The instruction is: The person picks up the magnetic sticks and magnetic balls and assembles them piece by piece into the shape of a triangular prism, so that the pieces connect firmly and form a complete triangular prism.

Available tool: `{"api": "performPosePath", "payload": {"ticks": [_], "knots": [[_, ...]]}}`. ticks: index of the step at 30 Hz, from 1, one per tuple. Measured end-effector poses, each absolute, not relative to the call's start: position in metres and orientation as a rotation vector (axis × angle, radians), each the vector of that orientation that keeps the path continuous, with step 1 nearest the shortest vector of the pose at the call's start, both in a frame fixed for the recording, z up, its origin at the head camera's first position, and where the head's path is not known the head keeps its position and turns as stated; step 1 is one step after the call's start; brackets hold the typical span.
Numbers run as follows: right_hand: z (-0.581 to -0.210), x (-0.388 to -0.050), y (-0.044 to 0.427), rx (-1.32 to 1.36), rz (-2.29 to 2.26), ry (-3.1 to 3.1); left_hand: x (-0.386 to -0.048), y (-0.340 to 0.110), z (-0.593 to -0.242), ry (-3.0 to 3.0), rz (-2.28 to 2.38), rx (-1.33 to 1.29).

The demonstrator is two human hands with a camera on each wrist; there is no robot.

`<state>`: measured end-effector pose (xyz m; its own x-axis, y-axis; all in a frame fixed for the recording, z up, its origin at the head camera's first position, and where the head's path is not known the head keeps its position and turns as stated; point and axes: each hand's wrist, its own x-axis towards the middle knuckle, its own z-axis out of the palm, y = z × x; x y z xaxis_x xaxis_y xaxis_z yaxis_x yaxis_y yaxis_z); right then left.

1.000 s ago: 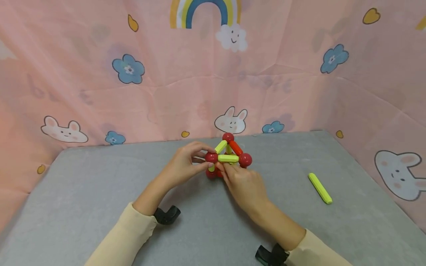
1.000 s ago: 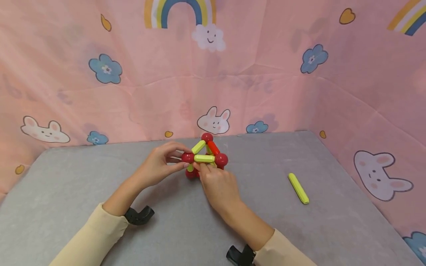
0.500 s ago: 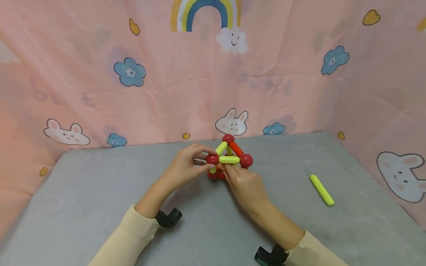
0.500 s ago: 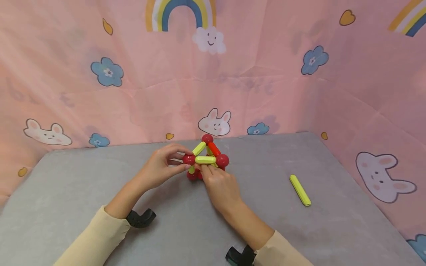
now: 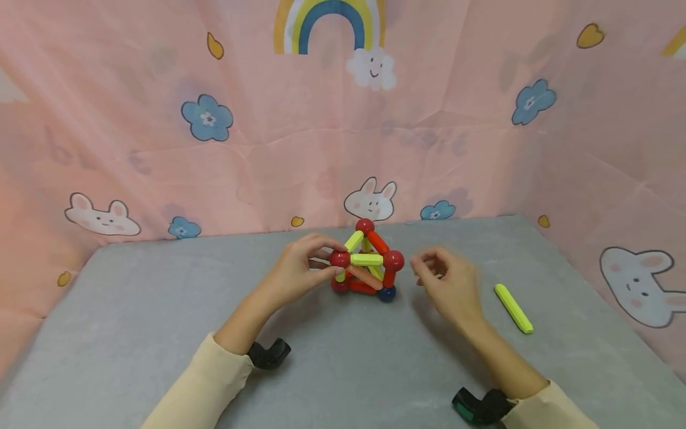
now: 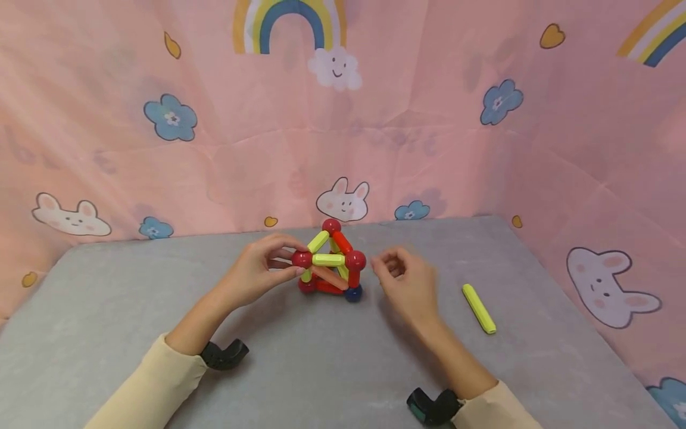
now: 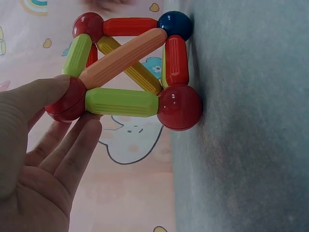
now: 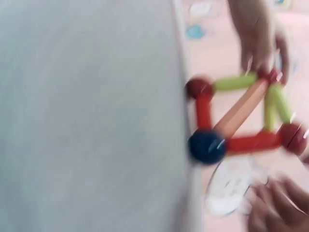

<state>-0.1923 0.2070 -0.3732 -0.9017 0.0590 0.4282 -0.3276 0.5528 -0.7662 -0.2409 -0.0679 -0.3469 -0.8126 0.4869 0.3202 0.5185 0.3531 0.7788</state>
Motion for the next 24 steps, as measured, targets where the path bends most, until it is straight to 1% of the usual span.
{"api": "performPosePath", "payload": {"ticks": [3,5,10,12,14,17,19,21,24], "knots": [[-0.387,-0.2,0.217,0.271,1.477,-2.689,-0.24,-0.069,-0.346,-2.565,-1.476,-0.93],[-0.396,-0.205,0.221,0.304,1.565,-2.77,-0.239,-0.069,-0.345,-2.572,-1.447,-0.92],[-0.41,-0.208,0.219,0.395,1.396,-2.765,-0.233,-0.063,-0.343,-2.582,-1.342,-0.962],[-0.413,-0.207,0.216,0.367,1.352,-2.731,-0.231,-0.059,-0.341,-2.572,-1.322,-1.013],[-0.414,-0.206,0.214,0.282,1.357,-2.676,-0.229,-0.056,-0.34,-2.563,-1.328,-1.084],[-0.415,-0.206,0.212,0.167,1.463,-2.566,-0.226,-0.055,-0.337,-2.541,-1.413,-1.187],[-0.415,-0.207,0.212,0.162,1.527,-2.51,-0.226,-0.056,-0.335,-2.517,-1.475,-1.208],[-0.414,-0.207,0.213,0.217,1.571,-2.505,-0.228,-0.059,-0.335,-2.486,-1.474,-1.156],[-0.412,-0.207,0.214,0.365,1.571,-2.571,-0.236,-0.064,-0.337,-2.484,-1.334,-1.019]]}}
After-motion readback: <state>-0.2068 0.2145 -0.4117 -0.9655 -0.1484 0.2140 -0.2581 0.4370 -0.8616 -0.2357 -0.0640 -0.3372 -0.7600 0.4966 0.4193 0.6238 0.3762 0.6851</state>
